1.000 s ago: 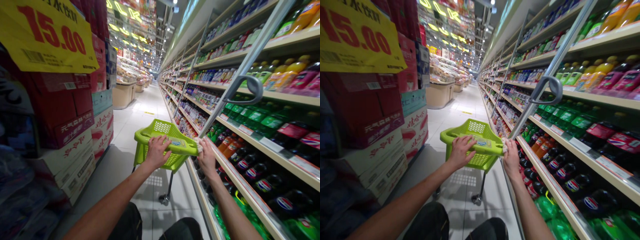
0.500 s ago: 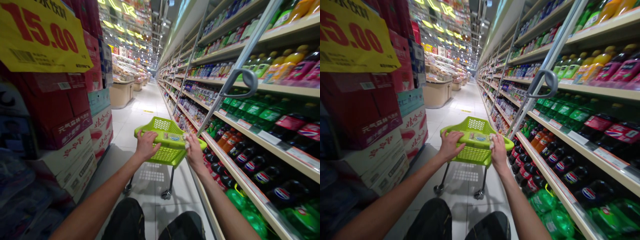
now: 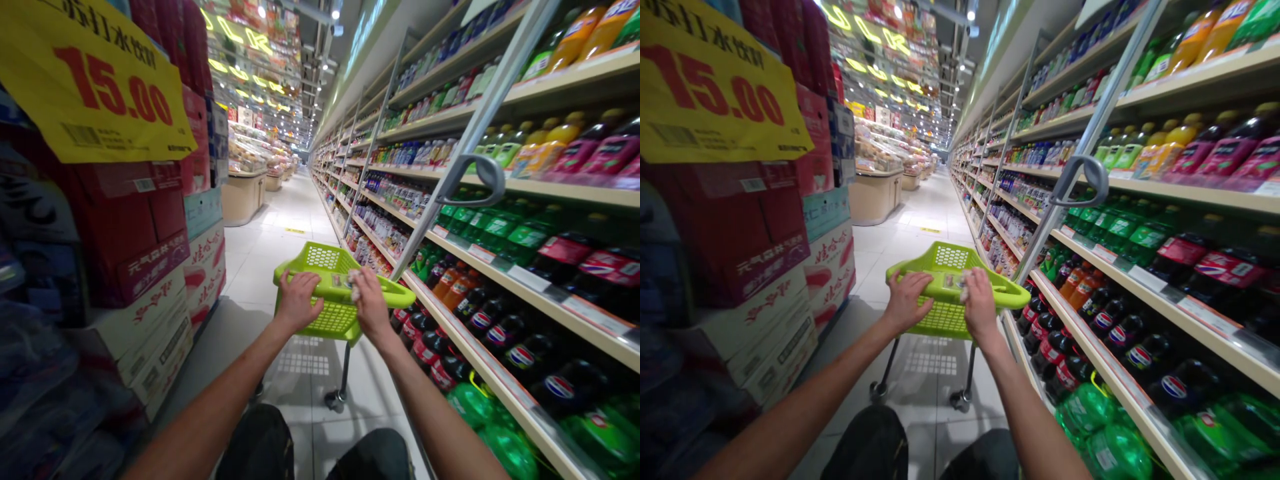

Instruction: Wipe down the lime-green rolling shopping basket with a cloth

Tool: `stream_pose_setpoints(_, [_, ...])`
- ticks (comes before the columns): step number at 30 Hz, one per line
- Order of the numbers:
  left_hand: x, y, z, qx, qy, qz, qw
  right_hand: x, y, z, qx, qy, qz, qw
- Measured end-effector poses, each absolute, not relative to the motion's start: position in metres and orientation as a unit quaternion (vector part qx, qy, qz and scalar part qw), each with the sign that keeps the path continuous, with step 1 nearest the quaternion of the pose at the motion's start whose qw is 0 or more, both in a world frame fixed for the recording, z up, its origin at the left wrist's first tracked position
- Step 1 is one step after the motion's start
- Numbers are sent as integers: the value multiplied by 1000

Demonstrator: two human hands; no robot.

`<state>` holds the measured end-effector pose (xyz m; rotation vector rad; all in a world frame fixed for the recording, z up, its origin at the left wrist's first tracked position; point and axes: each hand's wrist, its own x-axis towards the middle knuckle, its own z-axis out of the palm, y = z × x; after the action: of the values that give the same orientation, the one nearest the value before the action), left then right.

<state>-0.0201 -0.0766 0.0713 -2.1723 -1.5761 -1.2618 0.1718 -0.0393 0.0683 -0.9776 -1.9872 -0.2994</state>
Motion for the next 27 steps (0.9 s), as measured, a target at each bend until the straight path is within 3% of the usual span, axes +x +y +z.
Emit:
stream_pose_setpoints(4, [-18,-79,72,-736,-526,-419,83,145,-51,68,-336,-837,-128,414])
stream_pose_setpoints(10, [-17,-86,69,-738,-519,-423,83,209,-33,78,-497,-745,-110,432])
stream_pose_setpoints(17, [-11,-97,72,-747,-507,-424,76,153,-64,73,-355,-832,-109,411])
stream_pose_setpoints(23, [-18,-103,68,-749,-500,-428,79,205,-66,79,-475,-748,-124,447])
stream_pose_setpoints(27, [-6,-127,77,-739,-482,-462,88,190,-83,77,-440,-773,-128,439])
